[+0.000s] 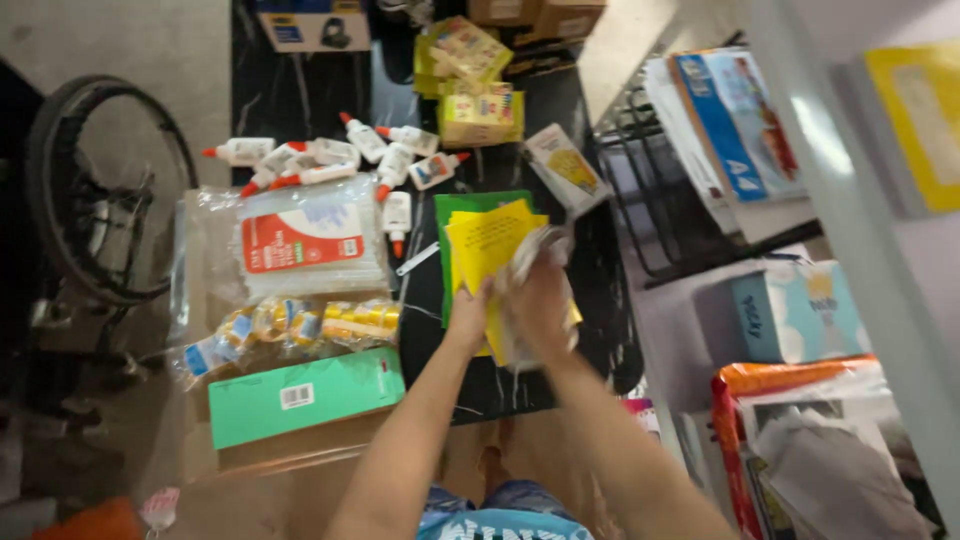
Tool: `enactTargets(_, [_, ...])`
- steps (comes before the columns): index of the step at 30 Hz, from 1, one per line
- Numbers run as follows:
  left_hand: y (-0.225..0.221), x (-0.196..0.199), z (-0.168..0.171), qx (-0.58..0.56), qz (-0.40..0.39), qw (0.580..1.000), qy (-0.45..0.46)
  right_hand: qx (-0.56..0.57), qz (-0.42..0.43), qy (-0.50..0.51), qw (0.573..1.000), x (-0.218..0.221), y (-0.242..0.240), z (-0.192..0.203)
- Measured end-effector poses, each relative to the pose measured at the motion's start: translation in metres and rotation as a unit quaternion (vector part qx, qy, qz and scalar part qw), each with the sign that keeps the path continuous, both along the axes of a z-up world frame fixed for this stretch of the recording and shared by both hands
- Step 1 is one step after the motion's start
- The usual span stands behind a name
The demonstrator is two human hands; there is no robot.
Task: Cleaning and organizing notebooks and glue bottles on a workspace.
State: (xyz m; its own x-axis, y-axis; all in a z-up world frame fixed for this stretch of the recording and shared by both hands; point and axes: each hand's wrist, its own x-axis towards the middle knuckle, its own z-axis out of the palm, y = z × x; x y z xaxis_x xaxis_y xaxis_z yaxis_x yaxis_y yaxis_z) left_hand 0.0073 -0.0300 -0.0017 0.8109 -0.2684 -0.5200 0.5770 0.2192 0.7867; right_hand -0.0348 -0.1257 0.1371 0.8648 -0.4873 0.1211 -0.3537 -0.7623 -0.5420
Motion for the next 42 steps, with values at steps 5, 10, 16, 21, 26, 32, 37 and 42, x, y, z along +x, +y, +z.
enactTargets(5, [0.001,-0.006,0.014,-0.129,0.018,0.991,-0.038,-0.054,0.048,-0.181,0.981,-0.054,0.001,-0.056])
enactTargets(10, [-0.031,-0.017,0.07,-0.168,-0.027,0.984,-0.043,0.358,-0.159,-0.131,0.911,-0.052,-0.044,-0.11])
enactTargets(16, [-0.089,-0.033,0.198,-0.23,-0.157,0.955,-0.099,0.529,0.003,-0.309,0.79,-0.045,-0.076,0.015])
enactTargets(21, [-0.114,-0.021,0.303,0.111,-0.152,0.701,-0.688,0.304,-0.044,-0.385,0.87,-0.061,-0.167,0.165])
enactTargets(26, [-0.167,0.024,0.39,0.214,-0.032,0.626,-0.749,0.301,-0.088,-0.478,0.82,-0.094,-0.301,0.254])
enactTargets(32, [-0.289,0.088,0.39,0.036,-0.222,0.784,-0.579,0.414,-0.118,-0.56,0.708,-0.109,-0.392,0.305])
enactTargets(37, [-0.387,0.117,0.363,-0.01,-0.205,0.785,-0.584,0.474,-0.201,-0.5,0.696,-0.1,-0.433,0.292])
enactTargets(42, [-0.408,0.114,0.351,0.243,-0.073,0.677,-0.691,0.302,-0.223,-0.389,0.841,-0.098,-0.477,0.266])
